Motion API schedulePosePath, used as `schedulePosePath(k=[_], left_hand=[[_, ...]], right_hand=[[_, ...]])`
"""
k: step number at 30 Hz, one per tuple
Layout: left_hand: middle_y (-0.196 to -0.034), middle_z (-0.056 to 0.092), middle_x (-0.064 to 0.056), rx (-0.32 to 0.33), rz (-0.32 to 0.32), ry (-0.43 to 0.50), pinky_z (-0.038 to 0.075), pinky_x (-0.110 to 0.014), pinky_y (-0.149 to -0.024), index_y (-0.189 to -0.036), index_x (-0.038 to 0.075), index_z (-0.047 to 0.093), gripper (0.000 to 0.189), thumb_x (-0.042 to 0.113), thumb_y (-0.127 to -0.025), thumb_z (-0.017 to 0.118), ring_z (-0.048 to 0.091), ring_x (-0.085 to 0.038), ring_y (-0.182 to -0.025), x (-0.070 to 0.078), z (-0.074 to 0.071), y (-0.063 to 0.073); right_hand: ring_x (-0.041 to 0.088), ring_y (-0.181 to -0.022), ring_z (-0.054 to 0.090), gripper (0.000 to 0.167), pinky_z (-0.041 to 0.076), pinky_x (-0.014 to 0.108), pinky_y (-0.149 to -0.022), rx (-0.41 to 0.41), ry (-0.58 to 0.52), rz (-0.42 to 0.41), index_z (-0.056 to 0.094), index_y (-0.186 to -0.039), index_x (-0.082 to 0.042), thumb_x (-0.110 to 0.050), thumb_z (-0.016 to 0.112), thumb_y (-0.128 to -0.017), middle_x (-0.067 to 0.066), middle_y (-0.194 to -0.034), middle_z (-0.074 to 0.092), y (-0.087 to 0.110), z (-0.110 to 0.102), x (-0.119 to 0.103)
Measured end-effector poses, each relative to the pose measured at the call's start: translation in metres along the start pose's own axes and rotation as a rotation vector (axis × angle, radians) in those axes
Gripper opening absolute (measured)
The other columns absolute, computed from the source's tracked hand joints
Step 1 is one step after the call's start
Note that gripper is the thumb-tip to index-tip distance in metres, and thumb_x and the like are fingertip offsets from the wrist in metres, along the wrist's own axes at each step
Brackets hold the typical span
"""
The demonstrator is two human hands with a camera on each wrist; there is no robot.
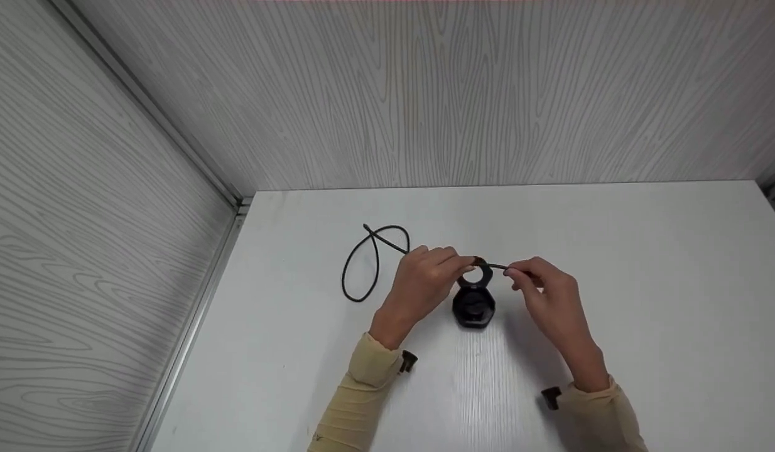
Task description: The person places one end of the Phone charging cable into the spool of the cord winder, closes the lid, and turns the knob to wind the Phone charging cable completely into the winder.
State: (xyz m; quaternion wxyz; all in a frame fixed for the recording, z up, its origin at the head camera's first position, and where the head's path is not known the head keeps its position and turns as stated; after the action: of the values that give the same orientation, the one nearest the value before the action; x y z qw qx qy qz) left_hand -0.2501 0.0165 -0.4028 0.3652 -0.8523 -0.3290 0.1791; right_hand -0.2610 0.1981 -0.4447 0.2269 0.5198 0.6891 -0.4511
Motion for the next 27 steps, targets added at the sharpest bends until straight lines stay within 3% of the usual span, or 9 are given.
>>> schedulePosePath(k=[6, 12, 19, 24, 27], left_hand=[[-0.078, 0.074, 0.005, 0.056, -0.096, -0.024, 0.038, -0.025, -0.053, -0.095, 0.016, 0.083, 0.010, 0.025, -0.095, 0.078, 0.066, -0.008, -0.065, -0.025, -0.020, 0.010], [-0.077, 0.073, 0.004, 0.038, -0.127, -0.057, 0.040, -0.025, -0.054, -0.091, 0.015, 0.083, 0.012, 0.025, -0.096, 0.078, 0.065, -0.010, -0.066, -0.035, -0.028, 0.019], [-0.078, 0.072, 0.004, 0.011, -0.122, -0.012, 0.040, -0.026, -0.055, -0.090, 0.016, 0.083, 0.010, 0.023, -0.094, 0.079, 0.063, -0.010, -0.066, -0.026, -0.025, 0.021], [-0.078, 0.070, 0.004, -0.019, -0.066, -0.005, 0.041, -0.025, -0.055, -0.092, 0.016, 0.083, 0.007, 0.023, -0.094, 0.080, 0.063, -0.010, -0.065, -0.010, -0.019, 0.014], [-0.079, 0.070, 0.005, -0.047, -0.017, -0.016, 0.040, -0.024, -0.056, -0.094, 0.018, 0.082, 0.008, 0.023, -0.096, 0.078, 0.063, -0.009, -0.066, 0.001, -0.015, 0.008]], right_hand=[[0.002, -0.076, 0.066, 0.008, 0.045, 0.012, -0.071, 0.030, -0.011, 0.047, 0.078, -0.103, -0.009, -0.012, 0.070, -0.102, 0.001, -0.090, 0.073, -0.002, -0.016, 0.010], [0.008, -0.084, 0.065, 0.016, 0.047, 0.016, -0.076, -0.110, 0.077, 0.045, 0.077, -0.112, -0.014, -0.021, 0.064, -0.107, 0.000, -0.096, 0.073, 0.003, -0.004, 0.011], [0.006, -0.087, 0.062, 0.018, 0.050, 0.022, -0.084, -0.174, 0.152, 0.039, 0.079, -0.113, -0.013, -0.022, 0.067, -0.105, -0.002, -0.088, 0.072, 0.007, 0.007, 0.007], [0.008, -0.080, 0.061, 0.017, 0.050, 0.024, -0.076, -0.204, 0.149, 0.030, 0.081, -0.113, -0.016, -0.024, 0.069, -0.104, -0.004, -0.084, 0.071, 0.008, 0.019, -0.001], [0.007, -0.076, 0.058, 0.014, 0.048, 0.024, -0.070, -0.171, 0.172, -0.010, 0.082, -0.108, -0.015, -0.021, 0.072, -0.101, -0.007, -0.082, 0.069, 0.006, 0.020, -0.010]])
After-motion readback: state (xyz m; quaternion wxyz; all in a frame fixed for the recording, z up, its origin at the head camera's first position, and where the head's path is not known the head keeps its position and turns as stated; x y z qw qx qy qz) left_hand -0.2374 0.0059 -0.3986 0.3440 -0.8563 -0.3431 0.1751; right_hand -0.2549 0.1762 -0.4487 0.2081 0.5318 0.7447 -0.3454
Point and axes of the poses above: each hand's wrist, its own y-axis away from the middle knuckle, its own z-axis out of the palm, x = y × z, the point moved 10 cm from there along -y, towards the middle knuckle
